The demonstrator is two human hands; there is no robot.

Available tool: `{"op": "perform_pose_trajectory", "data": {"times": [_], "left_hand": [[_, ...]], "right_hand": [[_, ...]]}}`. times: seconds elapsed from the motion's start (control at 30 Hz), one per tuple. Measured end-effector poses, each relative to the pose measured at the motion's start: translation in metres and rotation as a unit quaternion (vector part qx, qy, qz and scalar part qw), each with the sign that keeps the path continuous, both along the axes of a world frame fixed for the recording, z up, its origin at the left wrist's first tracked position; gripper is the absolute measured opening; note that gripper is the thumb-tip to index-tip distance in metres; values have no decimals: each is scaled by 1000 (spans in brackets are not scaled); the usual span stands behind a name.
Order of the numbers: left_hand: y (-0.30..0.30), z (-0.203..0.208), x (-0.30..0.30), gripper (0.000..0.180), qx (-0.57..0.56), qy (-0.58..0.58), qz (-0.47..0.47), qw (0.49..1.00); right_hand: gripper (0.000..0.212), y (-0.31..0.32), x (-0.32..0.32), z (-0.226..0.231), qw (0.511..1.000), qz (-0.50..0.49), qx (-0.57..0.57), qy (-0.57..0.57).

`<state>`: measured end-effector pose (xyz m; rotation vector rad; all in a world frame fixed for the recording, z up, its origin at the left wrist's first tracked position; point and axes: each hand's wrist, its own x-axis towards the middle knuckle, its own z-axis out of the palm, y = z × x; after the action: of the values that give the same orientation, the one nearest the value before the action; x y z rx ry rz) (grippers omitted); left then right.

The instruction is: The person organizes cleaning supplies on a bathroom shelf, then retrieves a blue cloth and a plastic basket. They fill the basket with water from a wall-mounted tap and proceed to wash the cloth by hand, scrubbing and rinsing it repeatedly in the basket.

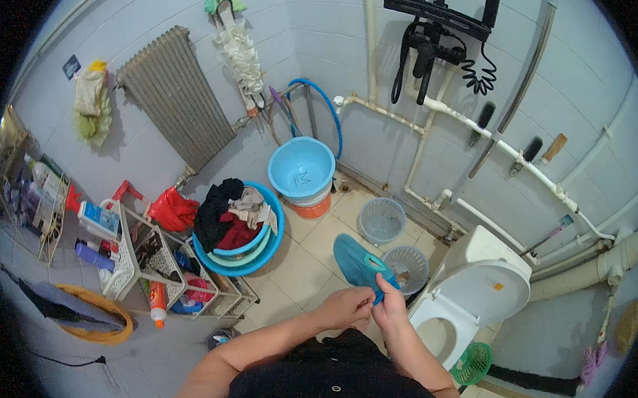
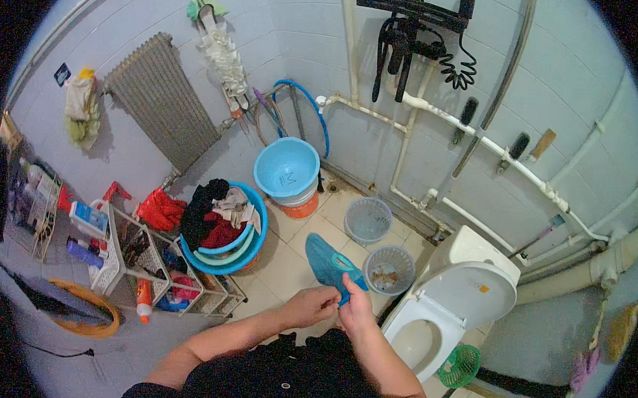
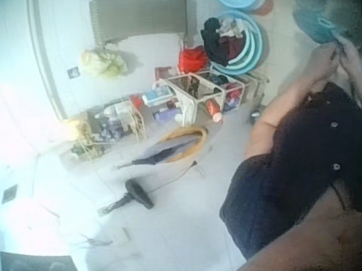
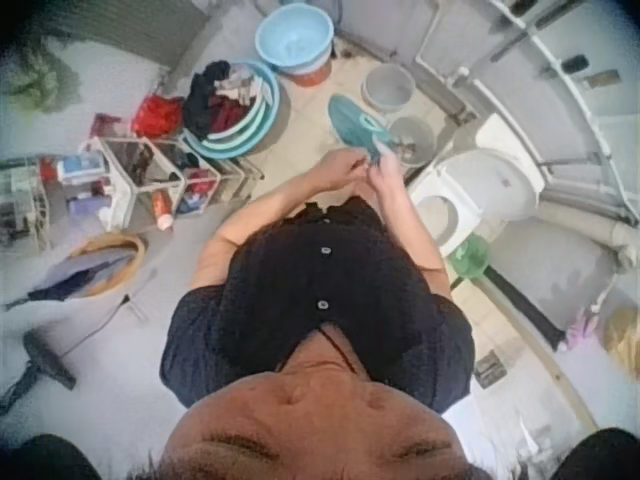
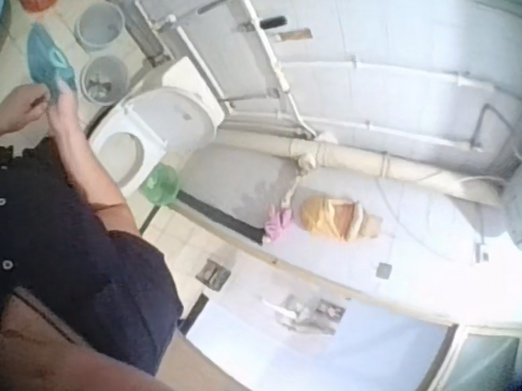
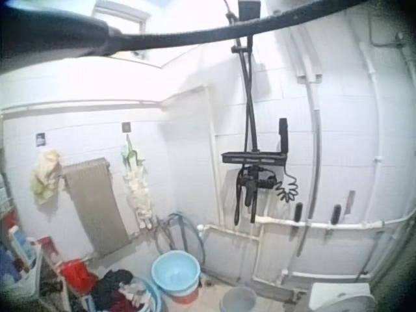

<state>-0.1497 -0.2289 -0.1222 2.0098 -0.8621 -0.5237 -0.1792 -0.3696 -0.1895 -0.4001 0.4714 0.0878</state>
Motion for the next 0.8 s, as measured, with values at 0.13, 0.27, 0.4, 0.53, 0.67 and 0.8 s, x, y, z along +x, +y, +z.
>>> {"op": "perform_pose_trajectory", "data": {"times": [0.13, 0.27, 0.4, 0.53, 0.67, 0.8], "left_hand": [[35, -74, 52, 27, 169, 62, 33, 983], [153, -215, 13, 52, 419, 148, 128, 887], [156, -253, 12, 58, 382, 256, 125, 879], [75, -223, 75, 50, 42, 165, 292, 941], [64, -203, 117, 53, 230, 88, 77, 966], [74, -221, 124, 55, 294, 85, 79, 949]], "right_hand": [[44, -53, 30, -15, 987, 14, -161, 4], [50, -93, 43, -7, 982, -19, -187, -21], [50, -108, 62, -7, 979, -45, -195, -30], [59, -101, 70, -32, 955, 49, -291, 24], [71, -94, 53, -107, 811, 192, -552, -38], [78, -76, 58, -129, 785, 114, -601, -95]]}}
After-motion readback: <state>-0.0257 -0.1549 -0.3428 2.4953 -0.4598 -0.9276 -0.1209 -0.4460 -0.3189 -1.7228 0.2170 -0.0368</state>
